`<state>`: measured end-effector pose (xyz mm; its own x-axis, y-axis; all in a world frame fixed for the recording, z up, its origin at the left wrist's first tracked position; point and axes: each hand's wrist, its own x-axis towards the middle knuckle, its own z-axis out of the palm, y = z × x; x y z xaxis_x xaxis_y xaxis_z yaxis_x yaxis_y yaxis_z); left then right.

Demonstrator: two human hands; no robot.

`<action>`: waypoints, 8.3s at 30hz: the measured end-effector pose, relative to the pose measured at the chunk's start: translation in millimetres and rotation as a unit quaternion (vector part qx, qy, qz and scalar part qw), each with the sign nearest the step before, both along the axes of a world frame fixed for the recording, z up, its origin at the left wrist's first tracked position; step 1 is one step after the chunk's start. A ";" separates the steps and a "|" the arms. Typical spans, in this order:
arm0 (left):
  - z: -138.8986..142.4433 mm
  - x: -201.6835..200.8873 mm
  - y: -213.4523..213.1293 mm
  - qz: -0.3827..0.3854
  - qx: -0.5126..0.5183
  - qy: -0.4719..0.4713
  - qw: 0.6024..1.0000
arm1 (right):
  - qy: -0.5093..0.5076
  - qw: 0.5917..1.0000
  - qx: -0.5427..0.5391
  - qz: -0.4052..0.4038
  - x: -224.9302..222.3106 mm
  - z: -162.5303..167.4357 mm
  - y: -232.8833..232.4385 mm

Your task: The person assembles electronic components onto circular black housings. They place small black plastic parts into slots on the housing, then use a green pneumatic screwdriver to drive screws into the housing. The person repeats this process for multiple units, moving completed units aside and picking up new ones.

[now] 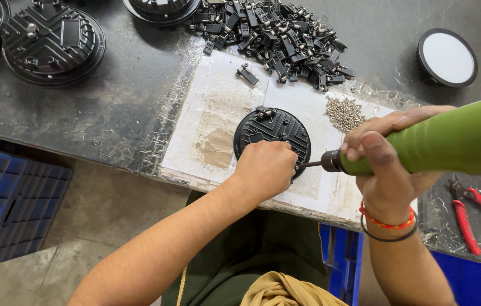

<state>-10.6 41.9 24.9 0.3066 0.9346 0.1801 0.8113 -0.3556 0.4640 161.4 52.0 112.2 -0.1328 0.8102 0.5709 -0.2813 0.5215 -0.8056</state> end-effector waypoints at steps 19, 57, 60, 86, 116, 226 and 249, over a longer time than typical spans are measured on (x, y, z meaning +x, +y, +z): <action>1.3 -0.2 -1.2 -0.003 0.005 0.004 1.000 | -0.028 1.000 -0.001 -0.011 -2.1 -3.7 -3.3; -45.4 -6.0 -34.0 0.055 0.188 -0.132 0.972 | -0.004 0.986 -0.089 0.140 59.3 -36.2 27.3; -45.9 4.6 -39.8 0.082 0.209 -0.145 0.964 | -0.084 0.983 -0.151 0.063 73.0 -67.0 44.8; -39.7 -2.3 -47.0 0.159 0.216 -0.330 0.905 | -0.508 0.835 0.176 0.114 19.6 -64.1 17.1; -40.7 -3.7 -47.0 0.144 0.213 -0.316 0.913 | -0.110 0.989 0.060 -0.074 31.5 2.8 51.5; -13.0 25.2 -134.0 0.247 -0.124 -0.743 0.609 | 0.150 0.900 -0.409 0.006 39.4 -146.5 -81.1; 5.7 18.9 -112.4 0.215 -0.346 -0.787 0.463 | 0.134 0.853 -0.495 0.097 78.8 -143.3 -90.7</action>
<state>8.3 -70.5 30.6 0.0622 0.8494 -0.5241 -0.7990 0.3571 0.4838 240.2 -38.7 -31.1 -0.2907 0.8907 -0.3494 -0.5286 -0.4539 -0.7173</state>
